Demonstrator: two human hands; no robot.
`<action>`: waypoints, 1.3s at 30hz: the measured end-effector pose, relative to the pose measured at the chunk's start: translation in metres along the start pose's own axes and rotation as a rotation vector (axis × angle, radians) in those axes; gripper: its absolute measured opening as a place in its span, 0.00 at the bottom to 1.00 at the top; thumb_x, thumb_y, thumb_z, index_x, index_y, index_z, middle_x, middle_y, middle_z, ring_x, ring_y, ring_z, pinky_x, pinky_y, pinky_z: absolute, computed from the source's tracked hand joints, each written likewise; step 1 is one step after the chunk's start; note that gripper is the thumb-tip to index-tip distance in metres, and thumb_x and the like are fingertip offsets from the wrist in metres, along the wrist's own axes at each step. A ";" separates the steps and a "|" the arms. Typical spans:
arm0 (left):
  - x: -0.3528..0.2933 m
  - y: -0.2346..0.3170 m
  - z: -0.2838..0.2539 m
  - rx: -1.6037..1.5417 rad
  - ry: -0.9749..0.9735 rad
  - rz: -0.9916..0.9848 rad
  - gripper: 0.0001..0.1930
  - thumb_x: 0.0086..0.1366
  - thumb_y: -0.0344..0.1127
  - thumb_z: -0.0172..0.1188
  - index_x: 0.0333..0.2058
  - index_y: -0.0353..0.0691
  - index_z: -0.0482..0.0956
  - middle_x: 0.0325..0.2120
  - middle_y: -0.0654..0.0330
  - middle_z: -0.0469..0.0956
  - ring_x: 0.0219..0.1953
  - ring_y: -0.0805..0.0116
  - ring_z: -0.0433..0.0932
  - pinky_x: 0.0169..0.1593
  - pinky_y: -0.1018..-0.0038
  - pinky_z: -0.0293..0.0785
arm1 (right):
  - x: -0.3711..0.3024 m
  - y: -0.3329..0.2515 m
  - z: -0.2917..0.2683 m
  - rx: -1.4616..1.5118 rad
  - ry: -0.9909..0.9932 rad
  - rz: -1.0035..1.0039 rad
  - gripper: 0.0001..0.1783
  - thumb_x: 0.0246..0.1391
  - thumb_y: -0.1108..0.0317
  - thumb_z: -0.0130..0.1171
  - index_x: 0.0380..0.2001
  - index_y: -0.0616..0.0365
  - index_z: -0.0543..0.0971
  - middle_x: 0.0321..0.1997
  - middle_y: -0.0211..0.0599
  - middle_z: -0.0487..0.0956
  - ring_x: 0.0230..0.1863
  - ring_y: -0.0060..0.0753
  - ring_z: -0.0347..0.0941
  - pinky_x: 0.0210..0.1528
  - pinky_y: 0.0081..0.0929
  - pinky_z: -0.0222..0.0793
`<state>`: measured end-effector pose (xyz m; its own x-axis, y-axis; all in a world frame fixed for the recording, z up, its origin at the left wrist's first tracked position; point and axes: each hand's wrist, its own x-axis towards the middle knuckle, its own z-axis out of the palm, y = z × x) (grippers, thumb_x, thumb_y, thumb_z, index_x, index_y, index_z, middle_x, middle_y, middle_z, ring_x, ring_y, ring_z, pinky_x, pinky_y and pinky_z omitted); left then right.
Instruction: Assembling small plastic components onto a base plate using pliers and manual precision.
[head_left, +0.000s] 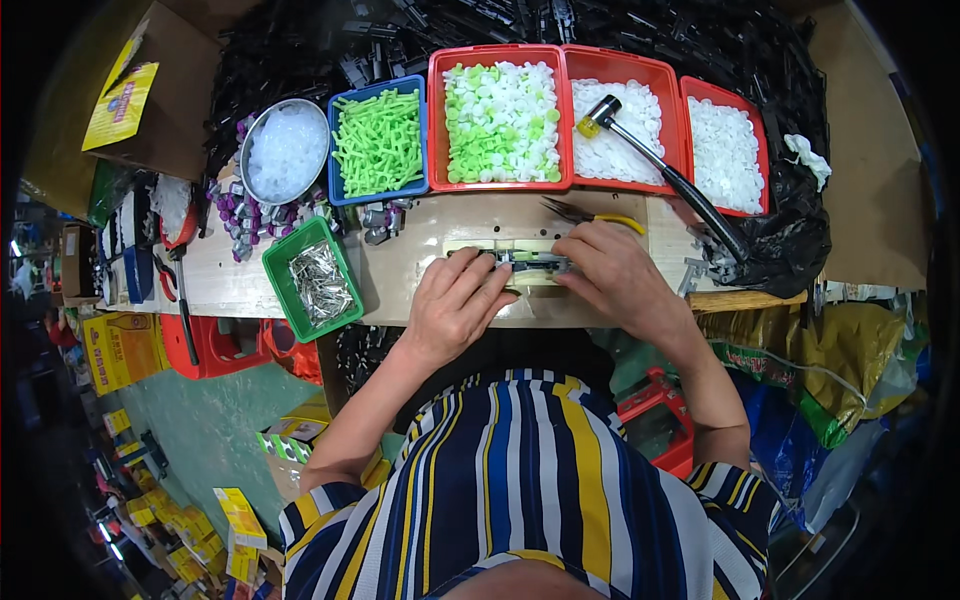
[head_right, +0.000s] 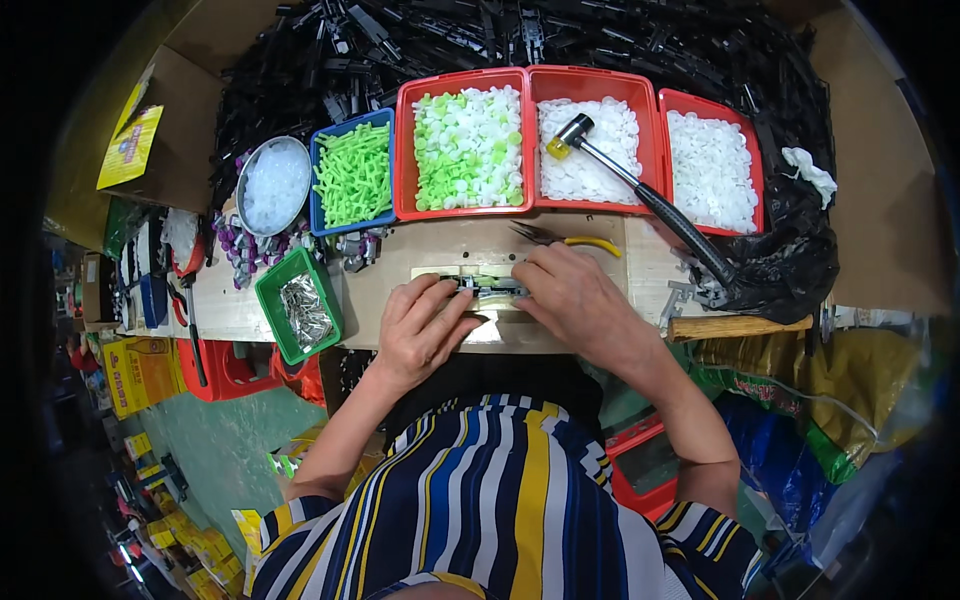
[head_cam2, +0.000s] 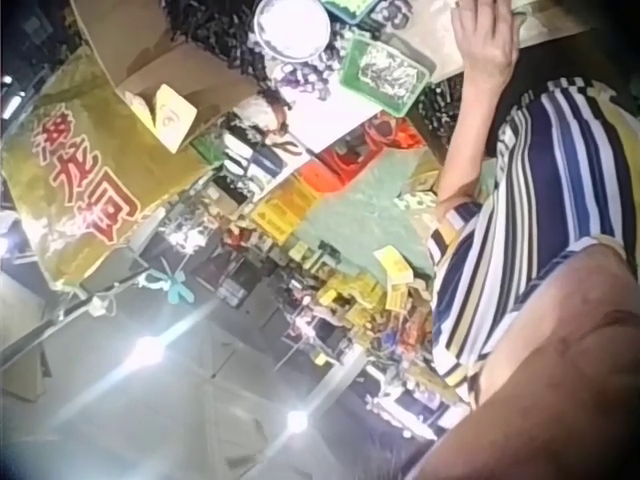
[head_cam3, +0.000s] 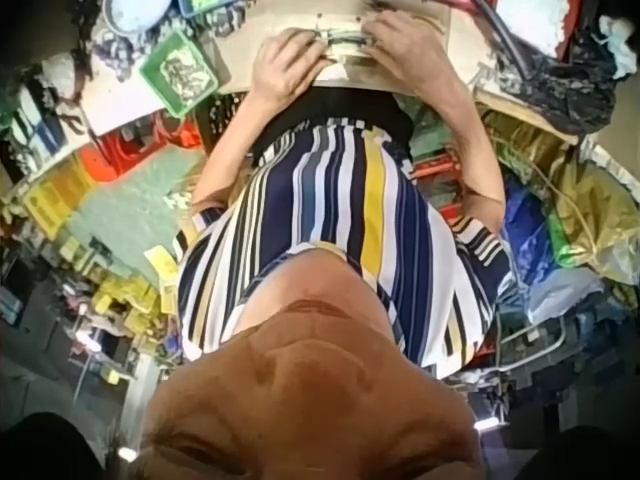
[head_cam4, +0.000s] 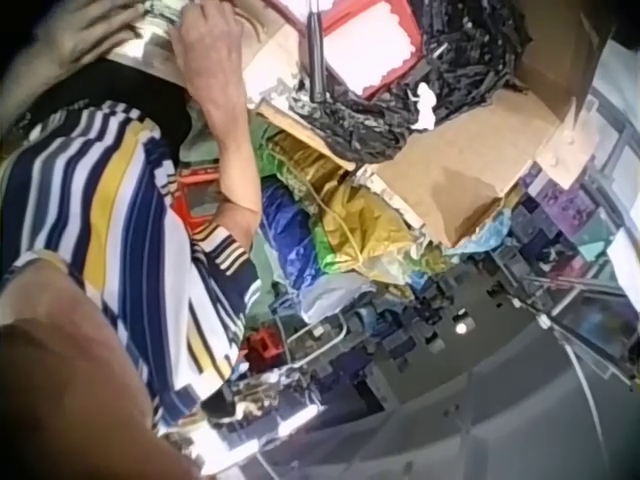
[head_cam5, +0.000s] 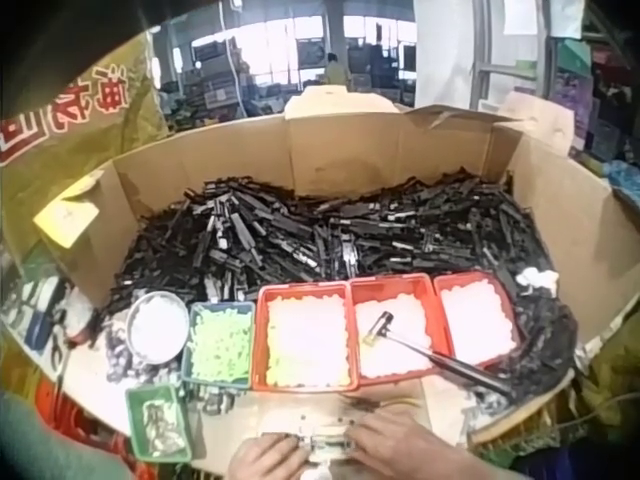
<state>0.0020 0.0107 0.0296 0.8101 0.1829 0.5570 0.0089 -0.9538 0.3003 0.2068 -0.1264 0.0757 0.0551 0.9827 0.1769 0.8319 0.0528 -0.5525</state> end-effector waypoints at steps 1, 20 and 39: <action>-0.002 -0.001 0.003 0.008 -0.002 0.000 0.19 0.52 0.35 0.72 0.43 0.36 0.82 0.40 0.56 0.78 0.45 0.56 0.76 0.42 0.65 0.72 | 0.001 0.000 0.001 0.000 -0.002 0.000 0.18 0.47 0.69 0.67 0.42 0.62 0.76 0.41 0.43 0.75 0.46 0.48 0.74 0.50 0.41 0.69; -0.009 -0.004 0.009 0.007 0.015 -0.014 0.20 0.50 0.34 0.73 0.43 0.37 0.83 0.40 0.57 0.79 0.44 0.56 0.76 0.42 0.65 0.71 | 0.002 -0.003 0.008 0.034 0.073 0.080 0.21 0.42 0.70 0.71 0.42 0.59 0.78 0.43 0.38 0.75 0.47 0.43 0.73 0.48 0.38 0.67; -0.002 0.003 -0.003 -0.042 0.047 0.007 0.19 0.50 0.30 0.73 0.43 0.38 0.83 0.40 0.55 0.78 0.45 0.54 0.75 0.42 0.63 0.73 | -0.022 0.009 -0.028 -0.075 0.318 0.101 0.16 0.42 0.75 0.71 0.37 0.59 0.81 0.40 0.39 0.77 0.44 0.43 0.75 0.45 0.35 0.70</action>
<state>-0.0018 0.0081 0.0318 0.7813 0.1888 0.5949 -0.0218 -0.9443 0.3283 0.2285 -0.1525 0.0899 0.2989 0.8771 0.3759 0.8509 -0.0667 -0.5211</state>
